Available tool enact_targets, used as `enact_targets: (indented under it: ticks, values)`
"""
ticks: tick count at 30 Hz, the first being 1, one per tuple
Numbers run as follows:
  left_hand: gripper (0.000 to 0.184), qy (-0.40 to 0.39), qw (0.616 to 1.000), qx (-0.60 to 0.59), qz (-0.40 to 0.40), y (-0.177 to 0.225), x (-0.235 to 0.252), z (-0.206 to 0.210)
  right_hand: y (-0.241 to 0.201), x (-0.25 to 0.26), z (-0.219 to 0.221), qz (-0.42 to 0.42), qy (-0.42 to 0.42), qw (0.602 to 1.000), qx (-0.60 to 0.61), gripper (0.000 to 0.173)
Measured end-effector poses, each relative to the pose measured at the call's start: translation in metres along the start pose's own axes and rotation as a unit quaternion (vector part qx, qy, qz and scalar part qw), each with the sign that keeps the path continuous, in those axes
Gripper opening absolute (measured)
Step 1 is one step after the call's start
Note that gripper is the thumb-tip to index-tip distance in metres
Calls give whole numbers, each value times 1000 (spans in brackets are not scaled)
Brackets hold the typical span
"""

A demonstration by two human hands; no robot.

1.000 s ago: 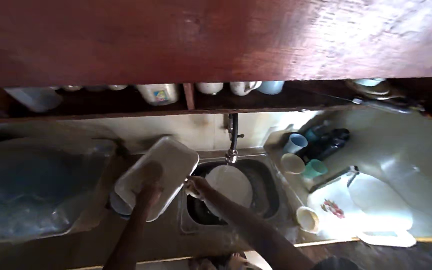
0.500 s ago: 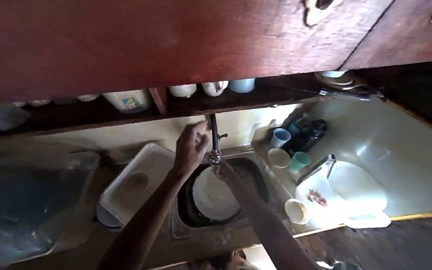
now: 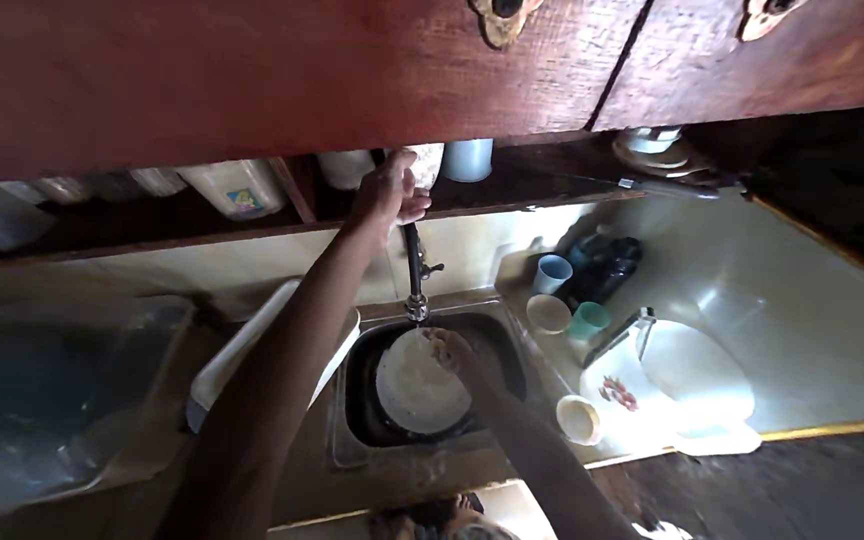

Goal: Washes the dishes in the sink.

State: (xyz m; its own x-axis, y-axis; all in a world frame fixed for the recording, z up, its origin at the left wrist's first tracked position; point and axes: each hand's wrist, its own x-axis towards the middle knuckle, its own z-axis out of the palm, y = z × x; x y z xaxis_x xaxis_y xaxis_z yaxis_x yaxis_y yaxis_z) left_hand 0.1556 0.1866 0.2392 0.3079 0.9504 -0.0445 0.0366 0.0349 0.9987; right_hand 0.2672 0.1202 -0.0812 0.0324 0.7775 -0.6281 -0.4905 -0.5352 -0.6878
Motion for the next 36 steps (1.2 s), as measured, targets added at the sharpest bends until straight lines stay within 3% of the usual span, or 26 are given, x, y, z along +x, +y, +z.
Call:
enact_targets:
  ticks: [5,10,18,28,36]
  values:
    - [31,-26,999,15,24,-13,-30,-21,-2,4,10,28,-3,999,36,27]
    - [36,-30,998,51,14,-27,-88,-48,-3,-1,26,43,-18,998,30,28]
    - [28,-70,995,66,26,-88,-163,-79,-2,2,35,36,-54,998,-5,30]
    - [24,-70,978,184,65,-86,-204,-85,-7,-17,37,29,-51,998,-6,28]
    - [27,-142,944,237,178,-78,-216,-78,-67,-184,51,-35,20,991,-131,33]
